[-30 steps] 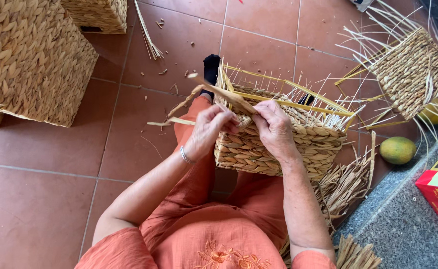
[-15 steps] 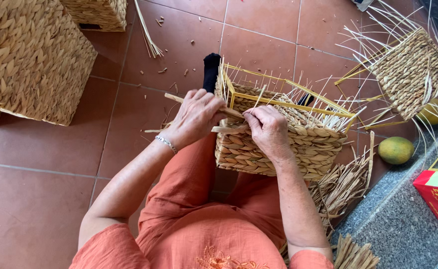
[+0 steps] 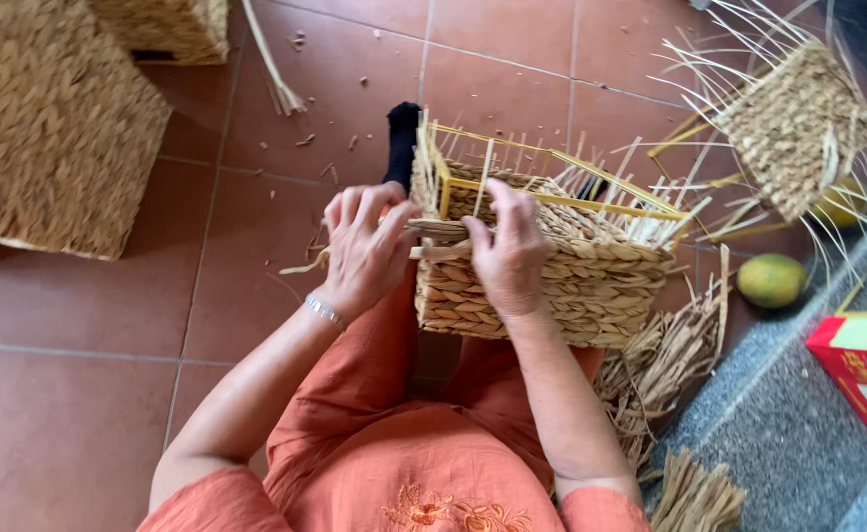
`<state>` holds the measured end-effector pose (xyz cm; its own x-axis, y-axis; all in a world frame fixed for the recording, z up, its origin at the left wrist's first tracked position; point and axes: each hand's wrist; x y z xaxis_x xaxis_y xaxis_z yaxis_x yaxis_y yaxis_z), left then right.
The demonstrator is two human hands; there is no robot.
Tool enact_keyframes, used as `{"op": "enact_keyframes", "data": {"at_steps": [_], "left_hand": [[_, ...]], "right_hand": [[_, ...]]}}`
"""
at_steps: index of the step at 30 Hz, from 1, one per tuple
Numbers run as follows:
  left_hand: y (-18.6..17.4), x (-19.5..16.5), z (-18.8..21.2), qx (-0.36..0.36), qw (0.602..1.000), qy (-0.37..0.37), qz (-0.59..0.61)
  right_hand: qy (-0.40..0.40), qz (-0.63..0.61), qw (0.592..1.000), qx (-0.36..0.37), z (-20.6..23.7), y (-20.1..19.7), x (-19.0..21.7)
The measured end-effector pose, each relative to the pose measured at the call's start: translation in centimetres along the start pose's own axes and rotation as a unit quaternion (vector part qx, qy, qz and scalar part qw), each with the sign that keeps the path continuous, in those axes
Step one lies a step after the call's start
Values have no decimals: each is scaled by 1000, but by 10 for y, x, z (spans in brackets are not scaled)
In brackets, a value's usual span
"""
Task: The person sits on the floor weaving a water hyacinth basket on their lap. They tuck and weave dried plant strands around a bamboo frame, pull strands tight, rotate the basket to work different sides, and reach for new strands from bundles beside them.
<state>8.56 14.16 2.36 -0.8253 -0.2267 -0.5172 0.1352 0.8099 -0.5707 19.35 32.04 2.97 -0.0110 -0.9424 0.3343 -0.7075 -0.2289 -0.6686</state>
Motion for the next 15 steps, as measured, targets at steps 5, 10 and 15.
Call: {"op": "enact_keyframes", "data": {"at_steps": [5,10,15], "left_hand": [[-5,-20,29,104,991,-10,86],[-11,-17,32,136,989,8,57],[-46,-30,20,241,964,-69,-92]], "right_hand": [[-116,71,990,33,7,-1,22],[-32,-63,995,67,2,-20,27],[-7,-174,978,118,-5,-41,22]]}}
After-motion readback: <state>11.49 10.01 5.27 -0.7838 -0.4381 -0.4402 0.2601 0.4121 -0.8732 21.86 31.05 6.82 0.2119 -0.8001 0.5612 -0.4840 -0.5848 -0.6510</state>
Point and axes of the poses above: each hand's wrist, its own z-axis away from the middle knuckle, its own y-axis out of the palm, x = y × z, and after that the axes turned 6 degrees about -y, right-handed
